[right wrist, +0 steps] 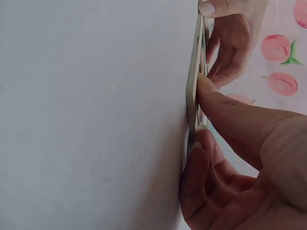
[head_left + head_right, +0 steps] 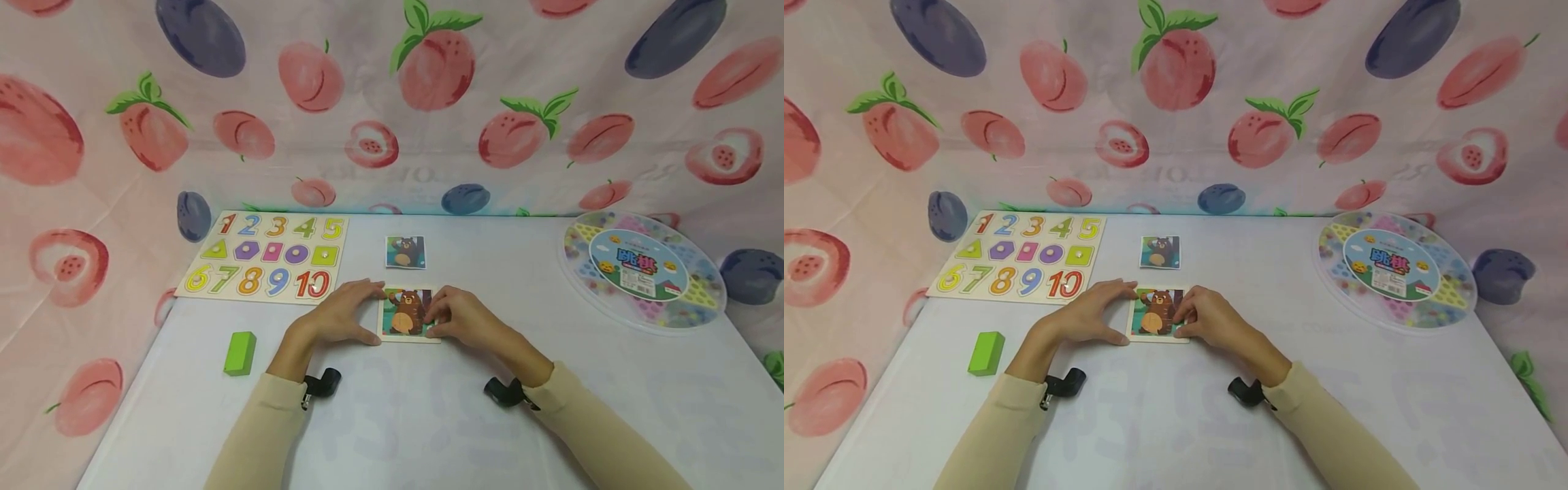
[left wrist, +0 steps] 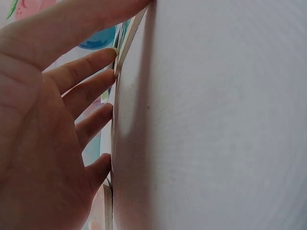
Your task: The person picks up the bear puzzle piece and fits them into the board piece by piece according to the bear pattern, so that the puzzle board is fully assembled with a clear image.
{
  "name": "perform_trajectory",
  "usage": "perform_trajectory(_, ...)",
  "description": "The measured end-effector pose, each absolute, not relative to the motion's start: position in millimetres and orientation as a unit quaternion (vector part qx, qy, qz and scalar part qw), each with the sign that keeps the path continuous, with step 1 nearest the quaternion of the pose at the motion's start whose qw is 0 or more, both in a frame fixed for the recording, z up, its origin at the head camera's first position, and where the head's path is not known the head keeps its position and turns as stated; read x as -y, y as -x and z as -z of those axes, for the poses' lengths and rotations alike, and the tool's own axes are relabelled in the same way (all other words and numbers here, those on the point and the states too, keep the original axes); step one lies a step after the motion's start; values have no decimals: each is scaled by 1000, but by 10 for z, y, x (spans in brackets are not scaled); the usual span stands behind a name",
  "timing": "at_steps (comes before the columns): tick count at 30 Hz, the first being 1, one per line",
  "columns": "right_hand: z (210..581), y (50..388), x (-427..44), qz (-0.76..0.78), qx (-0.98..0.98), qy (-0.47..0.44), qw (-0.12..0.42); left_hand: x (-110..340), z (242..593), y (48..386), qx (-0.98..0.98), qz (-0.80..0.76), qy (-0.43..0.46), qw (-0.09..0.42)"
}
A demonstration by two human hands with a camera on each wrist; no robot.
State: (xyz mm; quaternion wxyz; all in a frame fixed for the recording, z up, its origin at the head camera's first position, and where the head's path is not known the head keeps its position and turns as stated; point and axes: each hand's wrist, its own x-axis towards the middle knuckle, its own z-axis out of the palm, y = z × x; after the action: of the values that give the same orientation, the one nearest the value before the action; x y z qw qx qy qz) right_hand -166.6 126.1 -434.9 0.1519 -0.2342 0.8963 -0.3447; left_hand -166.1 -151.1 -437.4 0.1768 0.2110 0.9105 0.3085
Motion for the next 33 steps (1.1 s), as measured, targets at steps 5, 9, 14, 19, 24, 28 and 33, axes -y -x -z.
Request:
perform_trajectory(5, 4371, 1731, -1275, 355, -889, 225, 181, 1509, 4360, 1653, -910, -311, -209, 179)
perform_trajectory(9, 4386, 1806, -1294, 358, -882, 228, 207, 1514, 4351, 1645, -909, -312, -208, 181)
perform_trajectory(14, 4379, 1864, -1348, 367, -871, 233, 231, 1514, 4360, 1649, -910, -310, -213, 177)
perform_trajectory(19, 4363, 1877, -1406, 376, -869, 228, 229, 1497, 4356, 1656, -910, -306, -215, 177)
perform_trajectory(24, 4362, 1867, -1418, 370, -872, 240, 215, 1488, 4338, 1656, -911, -306, -208, 180)
perform_trajectory(28, 4381, 1863, -1409, 364, -872, 252, 208, 1489, 4339, 1657, -913, -302, -208, 180)
perform_trajectory(33, 4389, 1862, -1400, 358, -873, 258, 208, 1501, 4354, 1655, -913, -300, -211, 178)
